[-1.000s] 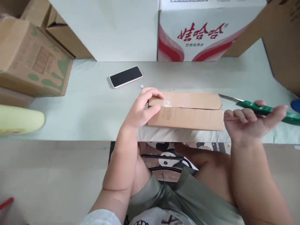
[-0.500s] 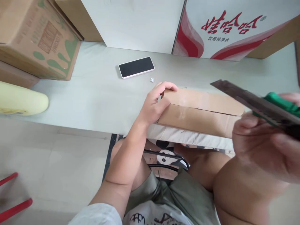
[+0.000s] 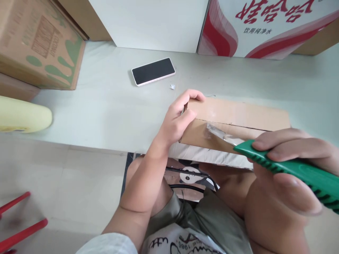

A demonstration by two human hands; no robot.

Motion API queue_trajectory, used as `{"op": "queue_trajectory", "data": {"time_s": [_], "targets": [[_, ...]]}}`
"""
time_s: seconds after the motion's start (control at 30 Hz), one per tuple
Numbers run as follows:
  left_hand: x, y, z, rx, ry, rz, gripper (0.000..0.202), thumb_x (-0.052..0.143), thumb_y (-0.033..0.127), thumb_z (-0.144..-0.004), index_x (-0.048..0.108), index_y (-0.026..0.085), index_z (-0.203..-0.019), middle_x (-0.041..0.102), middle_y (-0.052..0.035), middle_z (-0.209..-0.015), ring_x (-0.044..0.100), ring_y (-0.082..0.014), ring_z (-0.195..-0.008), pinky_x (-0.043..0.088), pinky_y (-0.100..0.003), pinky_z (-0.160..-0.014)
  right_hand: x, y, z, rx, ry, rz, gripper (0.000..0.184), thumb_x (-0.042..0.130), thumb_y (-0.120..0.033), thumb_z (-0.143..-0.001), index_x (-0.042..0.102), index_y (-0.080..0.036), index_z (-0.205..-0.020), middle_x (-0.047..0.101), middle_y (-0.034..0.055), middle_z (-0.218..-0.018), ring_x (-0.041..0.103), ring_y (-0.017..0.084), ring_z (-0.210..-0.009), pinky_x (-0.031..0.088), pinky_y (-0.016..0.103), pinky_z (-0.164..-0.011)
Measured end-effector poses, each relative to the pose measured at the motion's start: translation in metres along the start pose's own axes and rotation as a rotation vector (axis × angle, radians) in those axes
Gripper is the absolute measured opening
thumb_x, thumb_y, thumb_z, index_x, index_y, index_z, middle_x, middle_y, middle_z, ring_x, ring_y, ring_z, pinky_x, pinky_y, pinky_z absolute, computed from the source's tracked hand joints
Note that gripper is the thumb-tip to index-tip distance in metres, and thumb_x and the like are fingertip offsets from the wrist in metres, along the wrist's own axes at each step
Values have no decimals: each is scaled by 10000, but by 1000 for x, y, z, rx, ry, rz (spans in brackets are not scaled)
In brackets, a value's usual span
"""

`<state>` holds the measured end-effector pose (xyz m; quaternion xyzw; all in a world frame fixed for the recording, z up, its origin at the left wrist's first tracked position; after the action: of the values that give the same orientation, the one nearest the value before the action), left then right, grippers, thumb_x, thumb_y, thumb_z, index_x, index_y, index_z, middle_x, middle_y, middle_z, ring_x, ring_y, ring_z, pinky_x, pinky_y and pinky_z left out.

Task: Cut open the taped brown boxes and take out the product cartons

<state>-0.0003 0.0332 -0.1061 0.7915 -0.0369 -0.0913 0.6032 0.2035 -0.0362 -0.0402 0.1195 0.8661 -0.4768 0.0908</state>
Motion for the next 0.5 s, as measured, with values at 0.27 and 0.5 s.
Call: {"op": "queue_trajectory", "data": {"time_s": [0.27,0.5], "targets": [[-2,-1,-2,51,27,-9,219,508,222,-879,646,225,-1049,717,-49,-1089,714,-255,-989,611,-415,-895,0,0,1,-1,26,9,147,736,-400,-894,691,-262,-868,726,15,-817,698,192,-755,545,349,-568],[-1,-5,-3,57,29,41,229,529,206,-853,661,221,-1039,714,-49,-1053,714,-256,-950,613,-412,-862,2,2,6,96,88,-34,152,787,-394,-861,735,-253,-886,751,16,-870,712,209,-812,567,368,-626]]}}
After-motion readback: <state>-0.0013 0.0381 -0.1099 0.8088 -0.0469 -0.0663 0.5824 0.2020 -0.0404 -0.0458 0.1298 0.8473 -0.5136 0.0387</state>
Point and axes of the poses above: each hand's wrist, its own z-axis away from the middle knuckle, its own x-axis out of the palm, y = z × x, the point moved 2 cm from there along -z, towards the middle knuckle
